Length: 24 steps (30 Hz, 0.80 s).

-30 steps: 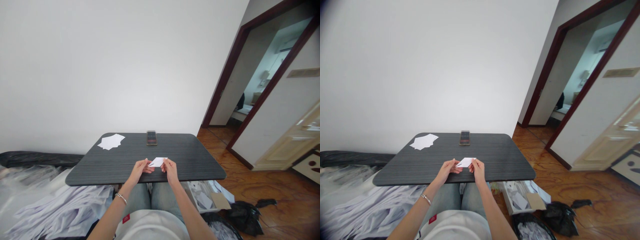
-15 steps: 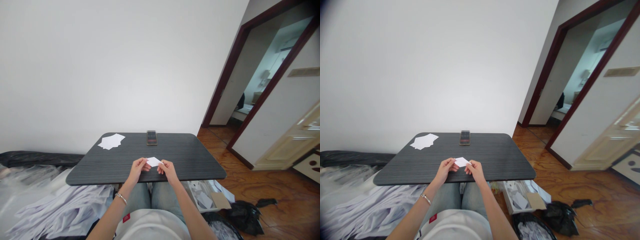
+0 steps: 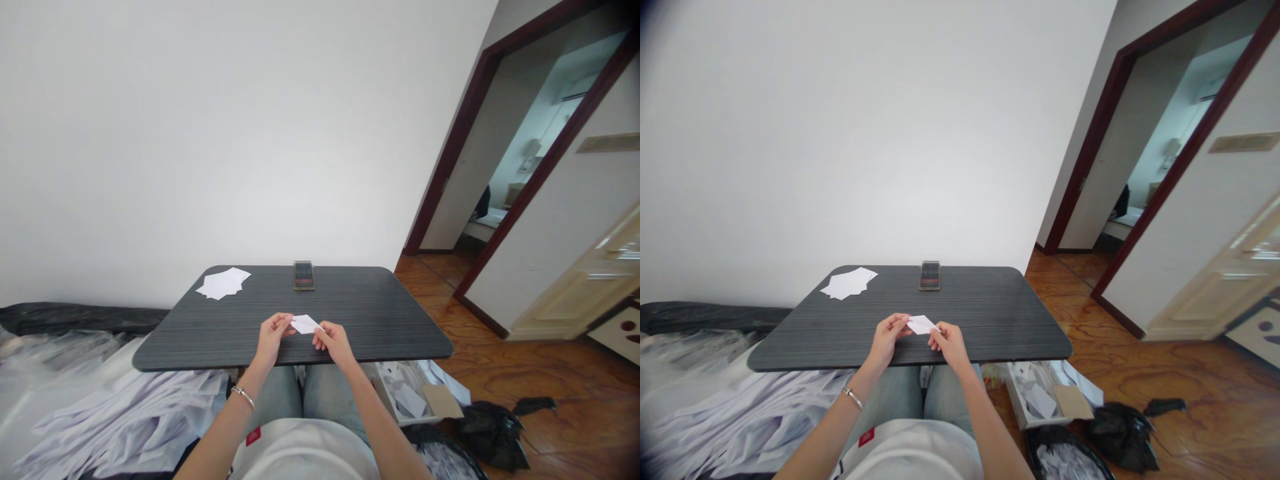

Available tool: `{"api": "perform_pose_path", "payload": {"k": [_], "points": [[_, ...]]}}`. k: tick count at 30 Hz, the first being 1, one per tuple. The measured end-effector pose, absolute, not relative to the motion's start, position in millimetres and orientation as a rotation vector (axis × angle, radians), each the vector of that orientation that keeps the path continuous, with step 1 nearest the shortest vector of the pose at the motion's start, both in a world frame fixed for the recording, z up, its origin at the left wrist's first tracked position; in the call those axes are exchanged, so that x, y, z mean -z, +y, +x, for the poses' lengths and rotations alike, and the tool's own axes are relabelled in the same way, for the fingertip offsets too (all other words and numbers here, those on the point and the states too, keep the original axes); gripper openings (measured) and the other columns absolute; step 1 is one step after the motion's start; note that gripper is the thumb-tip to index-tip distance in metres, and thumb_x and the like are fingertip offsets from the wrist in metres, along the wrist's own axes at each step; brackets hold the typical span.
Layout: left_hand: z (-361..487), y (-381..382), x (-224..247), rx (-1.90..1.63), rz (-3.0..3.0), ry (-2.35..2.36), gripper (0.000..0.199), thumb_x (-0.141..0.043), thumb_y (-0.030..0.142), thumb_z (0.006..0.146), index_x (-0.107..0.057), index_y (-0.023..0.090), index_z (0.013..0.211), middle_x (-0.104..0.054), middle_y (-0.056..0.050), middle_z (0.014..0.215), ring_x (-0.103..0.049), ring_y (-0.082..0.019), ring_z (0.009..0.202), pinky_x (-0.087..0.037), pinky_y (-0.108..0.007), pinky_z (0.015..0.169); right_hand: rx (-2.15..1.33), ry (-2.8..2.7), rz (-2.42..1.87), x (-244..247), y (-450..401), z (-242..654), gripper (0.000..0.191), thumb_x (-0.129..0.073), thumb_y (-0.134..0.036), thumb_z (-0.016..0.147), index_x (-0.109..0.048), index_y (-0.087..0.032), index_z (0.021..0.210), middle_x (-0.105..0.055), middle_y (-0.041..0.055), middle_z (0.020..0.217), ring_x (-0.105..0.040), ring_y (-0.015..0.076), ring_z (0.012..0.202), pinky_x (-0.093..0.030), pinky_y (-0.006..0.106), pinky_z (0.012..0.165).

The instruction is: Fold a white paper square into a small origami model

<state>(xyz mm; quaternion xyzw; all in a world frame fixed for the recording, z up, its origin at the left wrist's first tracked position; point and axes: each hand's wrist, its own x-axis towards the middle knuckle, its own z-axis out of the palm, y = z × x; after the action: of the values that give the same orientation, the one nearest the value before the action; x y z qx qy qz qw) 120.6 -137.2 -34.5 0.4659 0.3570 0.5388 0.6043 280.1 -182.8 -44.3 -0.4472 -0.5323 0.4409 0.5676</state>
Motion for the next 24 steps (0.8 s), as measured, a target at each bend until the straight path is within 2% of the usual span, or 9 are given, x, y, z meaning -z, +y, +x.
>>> {"api": "perform_pose_path", "payload": {"k": [15, 24], "points": [[119.9, -140.0, 30.4, -1.256, 1.081, 0.843, 0.028, -0.069, 0.034, 0.060, -0.062, 0.010, 0.073, -0.065, -0.001, 0.065, -0.060, -0.010, 0.057, -0.050, -0.018, 0.053, -1.039, -1.250, -1.036, 42.0, -184.5, 279.6, 0.026, -0.055, -0.037, 0.073, -0.055, -0.016, 0.057, -0.058, -0.0011, 0.048, -0.047, 0.0072, 0.037, -0.032, 0.017, 0.037], [120.4, -141.7, 27.7, -1.198, 1.148, 0.813, 0.031, -0.068, 0.033, 0.060, -0.058, 0.011, 0.081, -0.065, -0.003, 0.068, -0.060, -0.013, 0.061, -0.050, -0.021, 0.053, -1.016, -1.185, -1.006, 43.9, -182.5, 280.1, 0.029, -0.052, -0.038, 0.076, -0.054, -0.016, 0.057, -0.057, -0.0019, 0.048, -0.046, 0.0066, 0.037, -0.031, 0.017, 0.037]]}}
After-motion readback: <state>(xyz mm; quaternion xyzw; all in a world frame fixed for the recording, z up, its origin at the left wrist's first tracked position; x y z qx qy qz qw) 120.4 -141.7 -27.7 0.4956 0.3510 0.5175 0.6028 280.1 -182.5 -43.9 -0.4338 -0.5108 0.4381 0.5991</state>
